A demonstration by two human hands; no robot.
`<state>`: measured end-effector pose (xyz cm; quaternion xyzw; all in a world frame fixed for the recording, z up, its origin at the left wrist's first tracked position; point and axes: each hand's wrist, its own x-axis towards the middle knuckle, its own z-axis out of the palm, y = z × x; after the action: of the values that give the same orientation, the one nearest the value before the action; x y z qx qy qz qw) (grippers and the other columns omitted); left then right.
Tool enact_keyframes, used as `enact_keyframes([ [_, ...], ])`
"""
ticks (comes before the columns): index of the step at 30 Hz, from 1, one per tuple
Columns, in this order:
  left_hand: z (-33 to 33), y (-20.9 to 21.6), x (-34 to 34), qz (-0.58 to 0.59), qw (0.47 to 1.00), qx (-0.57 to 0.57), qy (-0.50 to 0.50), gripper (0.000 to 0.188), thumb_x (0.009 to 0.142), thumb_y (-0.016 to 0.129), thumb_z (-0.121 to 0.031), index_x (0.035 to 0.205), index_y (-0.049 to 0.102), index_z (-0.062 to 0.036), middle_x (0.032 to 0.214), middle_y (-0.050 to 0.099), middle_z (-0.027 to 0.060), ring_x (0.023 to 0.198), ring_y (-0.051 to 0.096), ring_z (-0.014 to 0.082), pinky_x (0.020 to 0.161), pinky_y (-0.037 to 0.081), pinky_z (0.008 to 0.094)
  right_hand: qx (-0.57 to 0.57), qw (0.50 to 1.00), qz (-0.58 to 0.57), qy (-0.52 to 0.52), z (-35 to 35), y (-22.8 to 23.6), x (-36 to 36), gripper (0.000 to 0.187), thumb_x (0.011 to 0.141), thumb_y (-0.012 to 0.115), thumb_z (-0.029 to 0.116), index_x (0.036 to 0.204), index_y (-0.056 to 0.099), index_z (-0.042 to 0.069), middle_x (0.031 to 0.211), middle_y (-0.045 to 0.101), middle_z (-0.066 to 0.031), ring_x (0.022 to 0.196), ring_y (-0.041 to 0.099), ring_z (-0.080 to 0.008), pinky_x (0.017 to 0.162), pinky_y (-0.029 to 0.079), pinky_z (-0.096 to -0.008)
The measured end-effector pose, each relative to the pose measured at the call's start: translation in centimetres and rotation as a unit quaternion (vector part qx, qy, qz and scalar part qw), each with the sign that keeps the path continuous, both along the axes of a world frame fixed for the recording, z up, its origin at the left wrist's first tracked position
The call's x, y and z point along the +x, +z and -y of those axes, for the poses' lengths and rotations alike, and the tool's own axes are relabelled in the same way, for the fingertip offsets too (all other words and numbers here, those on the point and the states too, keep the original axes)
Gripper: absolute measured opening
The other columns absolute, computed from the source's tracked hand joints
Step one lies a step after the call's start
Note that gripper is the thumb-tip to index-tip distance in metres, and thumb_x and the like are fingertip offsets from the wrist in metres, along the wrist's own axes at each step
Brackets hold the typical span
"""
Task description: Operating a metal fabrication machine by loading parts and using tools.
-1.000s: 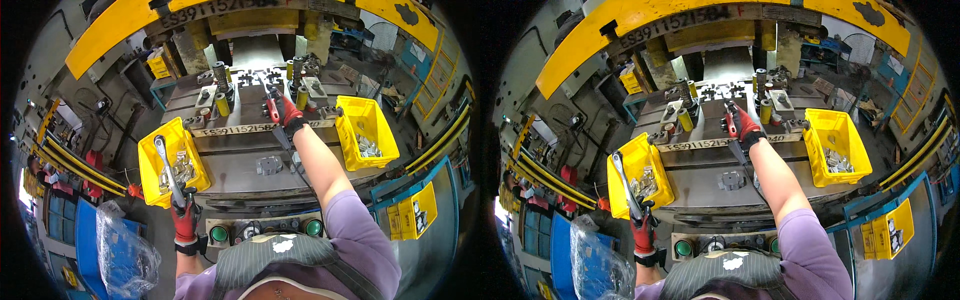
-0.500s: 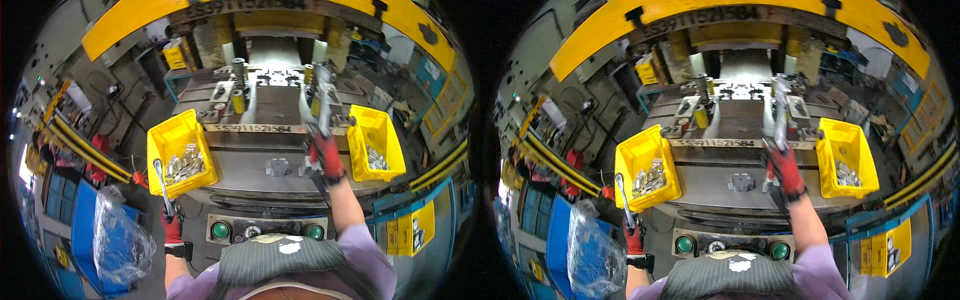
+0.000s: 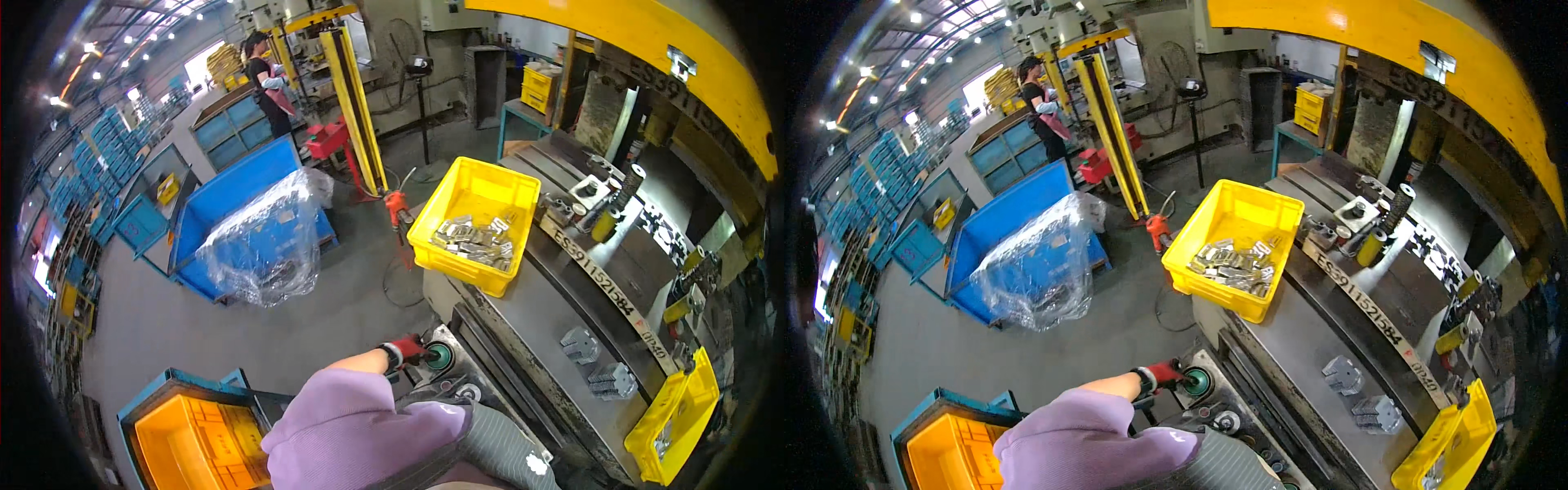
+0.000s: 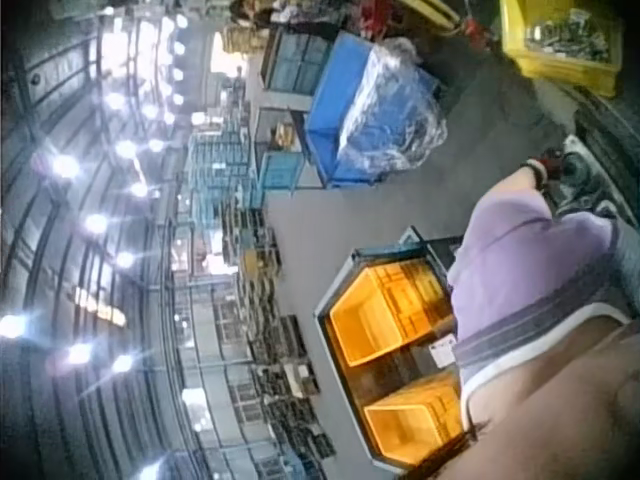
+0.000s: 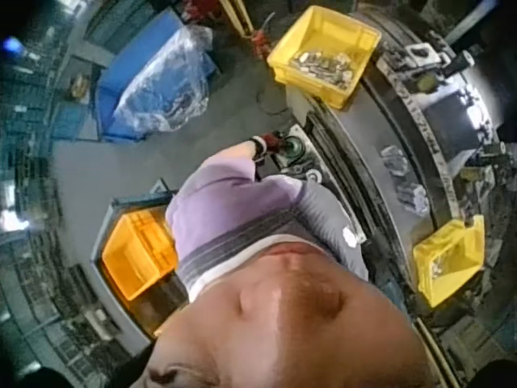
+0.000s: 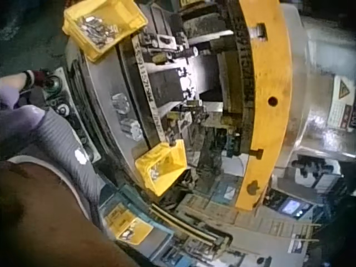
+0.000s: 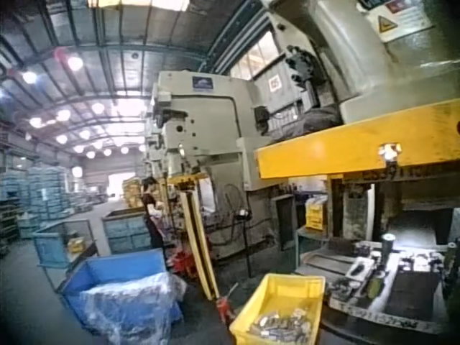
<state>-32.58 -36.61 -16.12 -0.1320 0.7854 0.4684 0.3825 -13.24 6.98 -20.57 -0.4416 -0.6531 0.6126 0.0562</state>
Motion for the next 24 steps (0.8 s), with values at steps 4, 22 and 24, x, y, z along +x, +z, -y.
enact_keyframes([
  [4, 0.4, -6.6, -1.0, -0.112, 0.983, -0.124, -0.072, 0.070, 0.051, 0.079, -0.042, 0.097, 0.054, 0.0037, 0.082, 0.062, 0.0170, 0.068, 0.061, 0.0255, 0.062, 0.049, 0.0355, -0.016, 0.998, 0.044, 0.042, 0.4, -3.0, 0.0, 0.033, 0.081, 0.057, 0.015, 0.110, 0.048, 0.002, 0.092, 0.054, -0.0076, 0.075, 0.052, -0.0141, 0.062, 0.045, -0.0272],
  [22, 0.6, -10.9, -2.3, -0.089, 0.996, -0.018, -0.021, 0.041, 0.062, 0.078, -0.022, 0.091, 0.058, -0.0009, 0.072, 0.060, 0.0084, 0.050, 0.054, 0.0179, 0.044, 0.044, 0.0305, -0.082, 0.987, 0.131, -0.043, -0.7, -8.9, 17.0, 0.036, 0.078, 0.060, 0.015, 0.109, 0.046, 0.003, 0.085, 0.052, -0.0064, 0.072, 0.049, -0.0154, 0.062, 0.043, -0.0291],
  [24, -3.6, -1.9, -1.2, -0.029, 0.998, -0.048, -0.039, 0.043, 0.061, 0.078, -0.021, 0.093, 0.056, -0.0009, 0.073, 0.059, 0.0078, 0.053, 0.054, 0.0175, 0.044, 0.044, 0.0307, -0.082, 0.985, 0.134, -0.065, -0.7, -9.6, 19.5, 0.036, 0.078, 0.060, 0.015, 0.108, 0.046, 0.003, 0.084, 0.051, -0.0062, 0.071, 0.049, -0.0155, 0.062, 0.043, -0.0293],
])
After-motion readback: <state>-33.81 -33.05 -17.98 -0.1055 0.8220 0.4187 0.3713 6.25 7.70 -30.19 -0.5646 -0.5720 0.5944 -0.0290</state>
